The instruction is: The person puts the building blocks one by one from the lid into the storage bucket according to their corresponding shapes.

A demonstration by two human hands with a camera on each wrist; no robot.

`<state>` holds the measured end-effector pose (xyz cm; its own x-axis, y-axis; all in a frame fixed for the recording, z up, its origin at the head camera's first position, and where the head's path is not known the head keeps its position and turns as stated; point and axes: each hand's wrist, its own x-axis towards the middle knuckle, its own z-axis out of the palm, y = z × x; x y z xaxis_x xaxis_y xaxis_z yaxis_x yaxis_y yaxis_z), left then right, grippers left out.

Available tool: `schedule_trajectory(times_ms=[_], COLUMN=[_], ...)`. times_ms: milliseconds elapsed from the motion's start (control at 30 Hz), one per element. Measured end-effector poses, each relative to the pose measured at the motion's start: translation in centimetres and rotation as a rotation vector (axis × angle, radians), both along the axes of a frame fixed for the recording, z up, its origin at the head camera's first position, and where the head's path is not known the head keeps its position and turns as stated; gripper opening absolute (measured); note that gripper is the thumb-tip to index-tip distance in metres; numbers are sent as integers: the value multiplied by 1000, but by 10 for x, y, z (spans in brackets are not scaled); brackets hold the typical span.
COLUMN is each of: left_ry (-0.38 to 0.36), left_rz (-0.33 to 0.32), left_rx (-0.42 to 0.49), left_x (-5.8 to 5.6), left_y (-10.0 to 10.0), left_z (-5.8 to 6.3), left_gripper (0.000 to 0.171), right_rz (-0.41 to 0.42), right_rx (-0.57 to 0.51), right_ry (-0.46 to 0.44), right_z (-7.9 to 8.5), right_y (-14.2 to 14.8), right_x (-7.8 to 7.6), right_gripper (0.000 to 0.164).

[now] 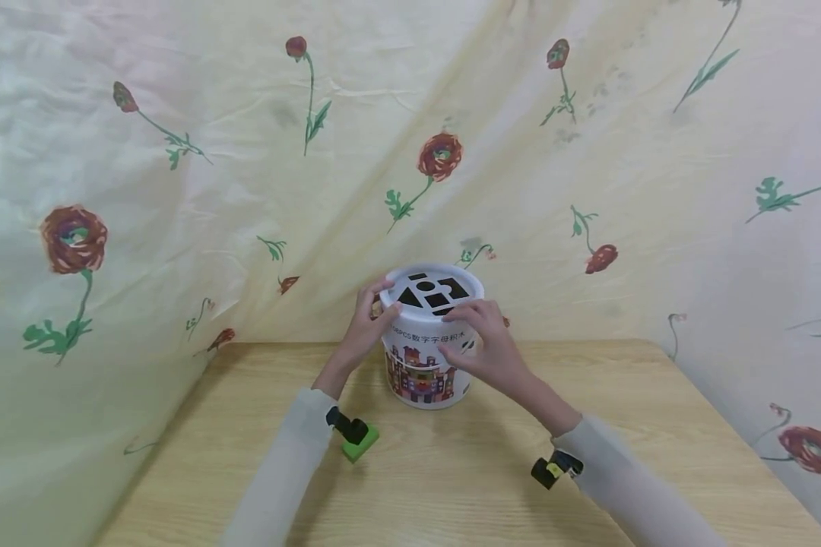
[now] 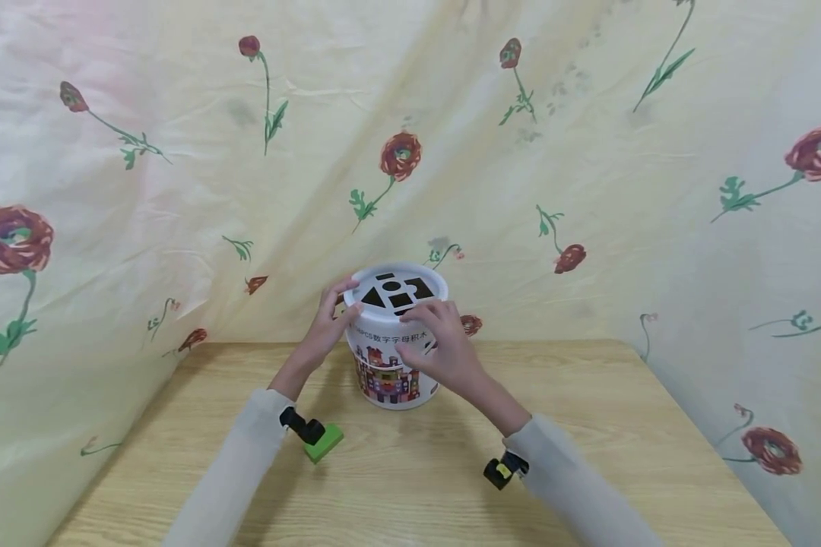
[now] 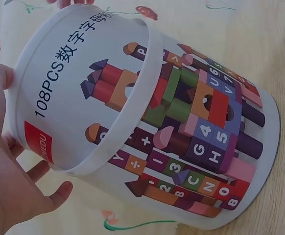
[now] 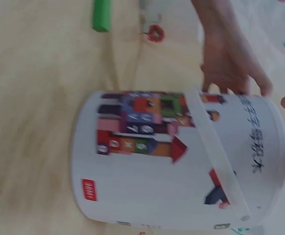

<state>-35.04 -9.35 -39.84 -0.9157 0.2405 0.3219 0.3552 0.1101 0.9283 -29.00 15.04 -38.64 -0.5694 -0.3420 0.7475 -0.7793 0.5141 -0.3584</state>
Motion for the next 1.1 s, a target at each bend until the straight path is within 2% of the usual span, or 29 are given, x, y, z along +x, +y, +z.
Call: schedule_trajectory(times_ms=[167, 200, 367, 633, 867, 1000, 1100], left_ry=[17, 25, 33, 22, 12, 19, 17], left_rz=[24, 33, 36, 24, 23, 16, 11], left_rx=[9, 10, 14, -8, -29, -27, -28], left_x=[0, -4, -5, -3, -3, -2, -1], left_y=[1, 1, 3, 1, -2, -3, -3], left_z=[-1, -4, -5, -3, -4, -3, -4], left_gripper=[59, 58, 60, 61, 60, 60, 59], right_rz=[51, 62, 127, 217, 202, 195, 197], right_rx=[21, 27, 76, 147, 278, 377, 463], right_ry=[45, 55, 80, -21, -123, -192, -210], right_z=[-15, -18, -34, -60, -83, -89, -94], right_y=[-4, -5, -14, -30, -40, -47, -54], right_x=[12, 13, 18, 22, 21, 21, 22], right_gripper=[42, 42, 44, 39, 39, 42, 46])
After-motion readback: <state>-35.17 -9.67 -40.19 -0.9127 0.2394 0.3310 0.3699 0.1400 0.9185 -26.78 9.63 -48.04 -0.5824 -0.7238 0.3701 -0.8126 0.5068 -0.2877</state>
